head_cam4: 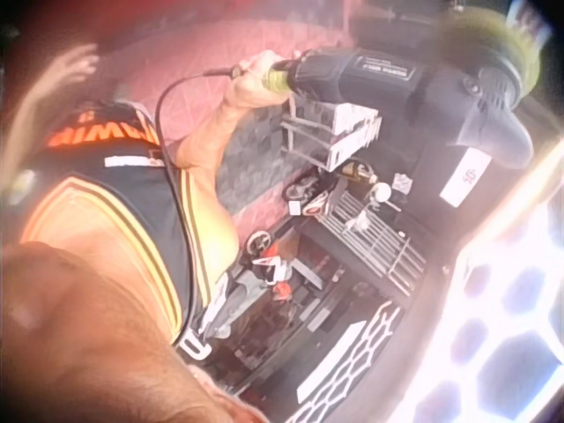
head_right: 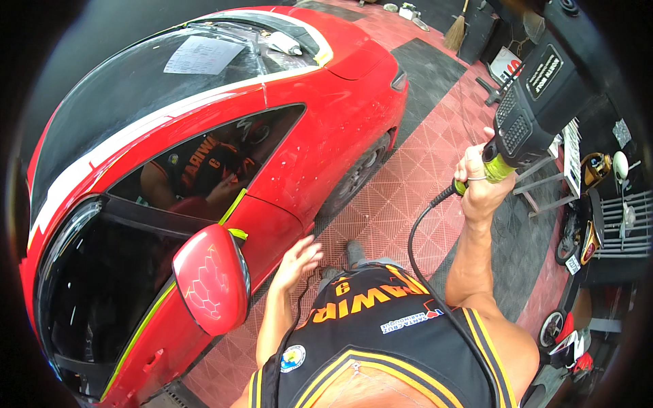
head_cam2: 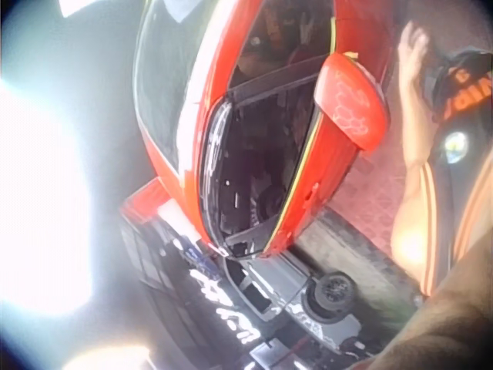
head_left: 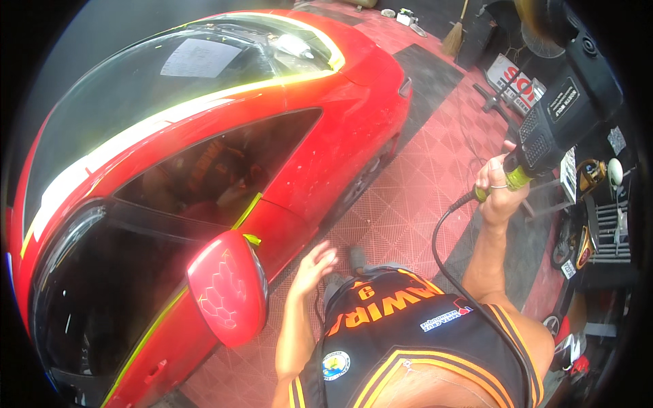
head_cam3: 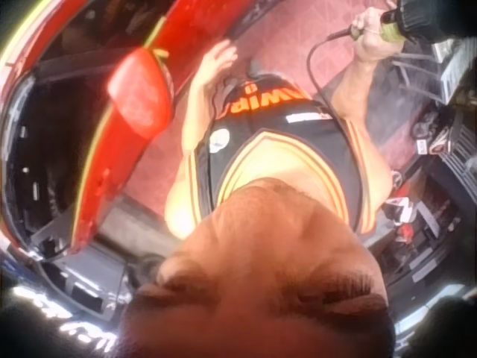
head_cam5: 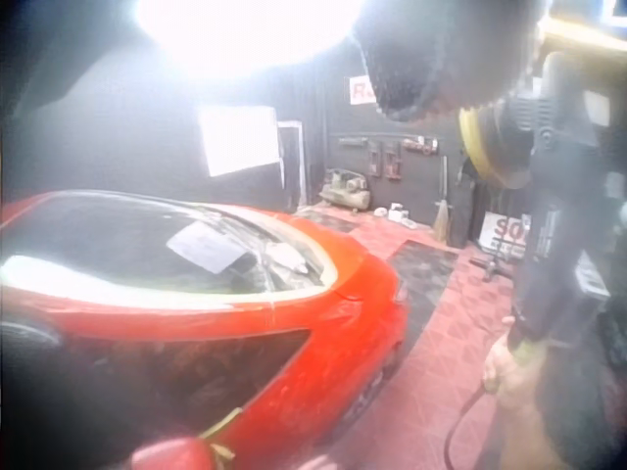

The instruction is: The person uses a rotary polisher to buff the roof and side panels of a red car. They move the tool in circular motions across the vehicle's surface, covering the area above the windows and the rear quarter panel.

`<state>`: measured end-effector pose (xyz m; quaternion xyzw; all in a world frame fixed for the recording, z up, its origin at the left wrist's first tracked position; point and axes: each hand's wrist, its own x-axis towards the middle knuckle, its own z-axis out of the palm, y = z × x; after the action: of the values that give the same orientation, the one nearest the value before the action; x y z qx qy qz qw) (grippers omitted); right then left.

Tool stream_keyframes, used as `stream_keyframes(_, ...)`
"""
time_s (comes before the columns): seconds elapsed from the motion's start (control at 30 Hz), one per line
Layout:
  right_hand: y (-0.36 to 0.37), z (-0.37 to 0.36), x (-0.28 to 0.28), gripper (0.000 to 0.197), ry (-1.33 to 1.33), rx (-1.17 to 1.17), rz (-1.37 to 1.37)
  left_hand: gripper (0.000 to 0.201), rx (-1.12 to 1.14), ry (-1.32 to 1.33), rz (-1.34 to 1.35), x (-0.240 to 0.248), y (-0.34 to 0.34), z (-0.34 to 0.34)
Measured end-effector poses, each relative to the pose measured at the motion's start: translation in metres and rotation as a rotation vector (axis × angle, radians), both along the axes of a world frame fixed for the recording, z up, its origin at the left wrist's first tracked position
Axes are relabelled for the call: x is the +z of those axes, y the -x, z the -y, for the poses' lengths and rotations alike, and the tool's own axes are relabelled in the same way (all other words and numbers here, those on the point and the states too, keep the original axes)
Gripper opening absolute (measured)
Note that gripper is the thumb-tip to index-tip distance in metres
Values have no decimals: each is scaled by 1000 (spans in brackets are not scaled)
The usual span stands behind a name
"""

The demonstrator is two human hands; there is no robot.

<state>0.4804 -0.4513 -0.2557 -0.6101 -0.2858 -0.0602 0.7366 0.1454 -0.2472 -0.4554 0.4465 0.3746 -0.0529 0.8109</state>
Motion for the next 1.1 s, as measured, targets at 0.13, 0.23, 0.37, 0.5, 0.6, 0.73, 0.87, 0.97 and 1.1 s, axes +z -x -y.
stream_keyframes(0.13,6,-14,-12,45,42,61,-56,81,-126,-88,413,90,-84,-21)
stream_keyframes(0.23,18,-20,-33,46,156,117,-73,87,-187,-183,551,153,-133,-20)
stream_keyframes(0.37,36,-32,-64,14,246,204,-99,114,-120,-465,689,206,-190,-10)
stream_keyframes(0.5,52,-43,-94,29,428,236,-187,111,90,-405,819,225,-219,-9)
stream_keyframes(0.6,72,-54,-86,32,503,328,-17,83,378,-546,740,217,-210,-17)
stream_keyframes(0.73,83,-61,-124,37,498,484,36,68,632,-646,700,187,-186,-16)
stream_keyframes(0.87,80,-59,-133,42,487,556,200,48,646,-635,594,179,-156,-9)
stream_keyframes(0.97,67,-60,-144,42,496,599,269,46,648,-593,528,163,-148,-4)
stream_keyframes(1.1,49,-61,-162,41,522,622,328,48,686,-537,554,146,-151,0)
